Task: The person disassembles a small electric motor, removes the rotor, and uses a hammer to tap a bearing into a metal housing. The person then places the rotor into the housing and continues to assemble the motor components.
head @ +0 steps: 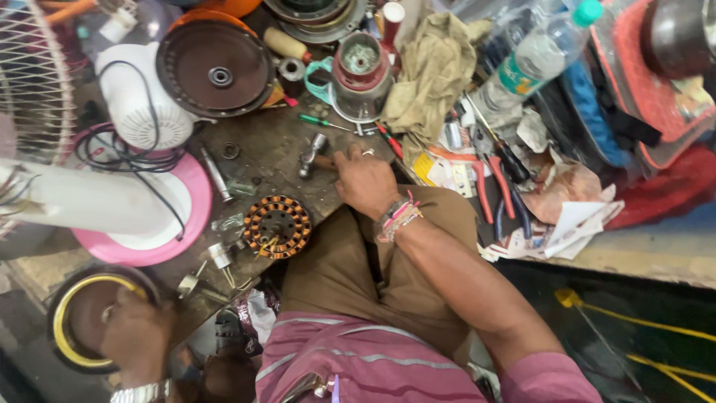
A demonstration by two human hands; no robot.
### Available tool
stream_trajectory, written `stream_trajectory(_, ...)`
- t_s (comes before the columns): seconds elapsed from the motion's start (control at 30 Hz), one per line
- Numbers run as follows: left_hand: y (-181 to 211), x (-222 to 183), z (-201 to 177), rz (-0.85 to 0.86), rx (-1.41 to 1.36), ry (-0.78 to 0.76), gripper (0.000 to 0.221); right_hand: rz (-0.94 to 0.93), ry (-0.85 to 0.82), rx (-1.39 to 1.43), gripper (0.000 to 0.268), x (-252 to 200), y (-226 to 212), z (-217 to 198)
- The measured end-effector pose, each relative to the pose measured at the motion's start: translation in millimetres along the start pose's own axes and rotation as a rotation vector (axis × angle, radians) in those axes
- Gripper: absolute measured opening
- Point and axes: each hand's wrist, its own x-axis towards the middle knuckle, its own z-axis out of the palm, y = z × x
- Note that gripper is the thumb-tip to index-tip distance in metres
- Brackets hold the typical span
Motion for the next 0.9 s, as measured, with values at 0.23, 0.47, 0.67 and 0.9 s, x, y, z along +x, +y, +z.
stream_trajectory(0.23,-13.9,1.3,-28.3,0.061,-0.087,0.039,0.057,0.262,0.154,0.221,0.036,-38.7,9.4,-47.6)
stream_trajectory(0.47,66.3,30.0,-136.4,0.232,0.007,-0.162,0.053,0.508,0.384,0.102,0.03,-125.5,58.4,-92.4)
stream_trajectory(0.67,138.3,39.5,-208.2,0.707,-0.478,-0.088,0.064,0.699,0.347,-0.202,0.033,-170.6,131.0,-78.4)
stream_trajectory(0.9,287.5,83.4,-143.7,0.993,-0.518,0.08,0.032,0.515,0.454,-0.238,0.048,-179.5,140.3,-84.3)
